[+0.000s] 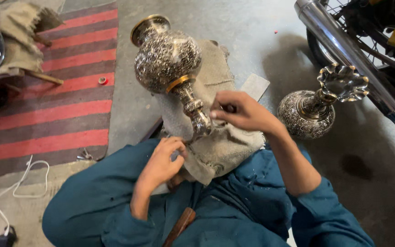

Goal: The person sits on the floor with an engraved brass vase resting on a cloth pad on their lap. They hold a small punch against the vase's surface with one hand and strike it with a wooden mallet in the other, repositioning the punch repeatedly to work the decoration, briefly rotating the vase, then resuming hammering.

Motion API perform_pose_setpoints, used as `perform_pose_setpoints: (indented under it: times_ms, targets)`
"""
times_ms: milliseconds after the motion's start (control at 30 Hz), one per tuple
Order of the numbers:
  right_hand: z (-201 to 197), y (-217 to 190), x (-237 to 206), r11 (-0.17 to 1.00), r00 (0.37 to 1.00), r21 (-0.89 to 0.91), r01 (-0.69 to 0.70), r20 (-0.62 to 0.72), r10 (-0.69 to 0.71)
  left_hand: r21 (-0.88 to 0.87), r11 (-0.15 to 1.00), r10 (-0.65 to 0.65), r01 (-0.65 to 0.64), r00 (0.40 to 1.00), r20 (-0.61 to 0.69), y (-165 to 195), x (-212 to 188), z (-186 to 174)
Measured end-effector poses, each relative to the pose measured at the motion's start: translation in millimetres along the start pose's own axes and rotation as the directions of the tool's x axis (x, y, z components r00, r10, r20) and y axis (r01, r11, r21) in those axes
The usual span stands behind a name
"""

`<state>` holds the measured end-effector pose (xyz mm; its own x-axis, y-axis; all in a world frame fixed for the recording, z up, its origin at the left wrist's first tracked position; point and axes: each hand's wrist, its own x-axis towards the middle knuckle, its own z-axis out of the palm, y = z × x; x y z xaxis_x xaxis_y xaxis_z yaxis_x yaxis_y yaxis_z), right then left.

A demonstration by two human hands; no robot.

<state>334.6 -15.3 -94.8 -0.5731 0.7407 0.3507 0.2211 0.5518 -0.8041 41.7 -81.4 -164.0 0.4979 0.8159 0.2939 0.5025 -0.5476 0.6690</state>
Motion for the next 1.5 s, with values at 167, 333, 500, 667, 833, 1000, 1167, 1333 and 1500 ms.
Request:
perform_pose_setpoints:
  times_ms: [167,333,500,667,833,1000,1167,1333,1500]
  targets:
    - [0.5,16.8,4.3,0.96,0.988,0.264,-0.095,0.141,0.059,-0.116,0.919,-0.36,0.377,0.921,0.147,-4.7,0.7,-0.8]
    - [-4.7,24.7,3.1,0.934,0.982,0.351,-0.067,0.187,0.0,-0.085,0.951,-0.292,0.296,0.955,0.056,-9.5,1.9,9.3]
    - [-0.4,24.6,13.1,0.953,0.975,0.301,0.027,0.202,-0.091,-0.028,0.944,-0.324,0.33,0.938,0.126,-15.3,2.9,27.5]
    - [6.7,17.5,21.6,0.973,0.984,0.194,-0.127,0.146,0.099,-0.253,0.94,-0.243,0.229,0.97,-0.024,-25.3,-11.0,-4.7]
    - [7.5,25.8,39.4,0.996,0.999,-0.08,0.043,0.004,-0.042,-0.254,0.94,-0.314,0.228,0.868,-0.384,-36.6,21.7,-22.5]
    - [-13.5,59.9,58.8,0.938,0.978,-0.279,-0.204,-0.109,0.18,-0.475,0.879,-0.333,0.052,0.779,-0.532,-37.9,95.3,-39.4]
    - [-29.5,88.6,35.1,0.819,0.817,-0.321,-0.475,-0.506,0.276,-0.074,0.994,-0.105,0.075,0.732,-0.673,-19.8,120.8,-34.2]
    - [-25.9,99.5,31.5,0.671,0.661,-0.312,-0.672,-0.662,0.354,0.232,0.973,0.167,-0.003,0.7,-0.694,-4.9,123.4,-27.0]
    - [-37.7,83.3,89.9,0.952,0.831,-0.21,-0.222,-0.551,0.072,0.163,0.978,0.058,0.13,0.582,-0.811,-20.2,147.1,-46.7]
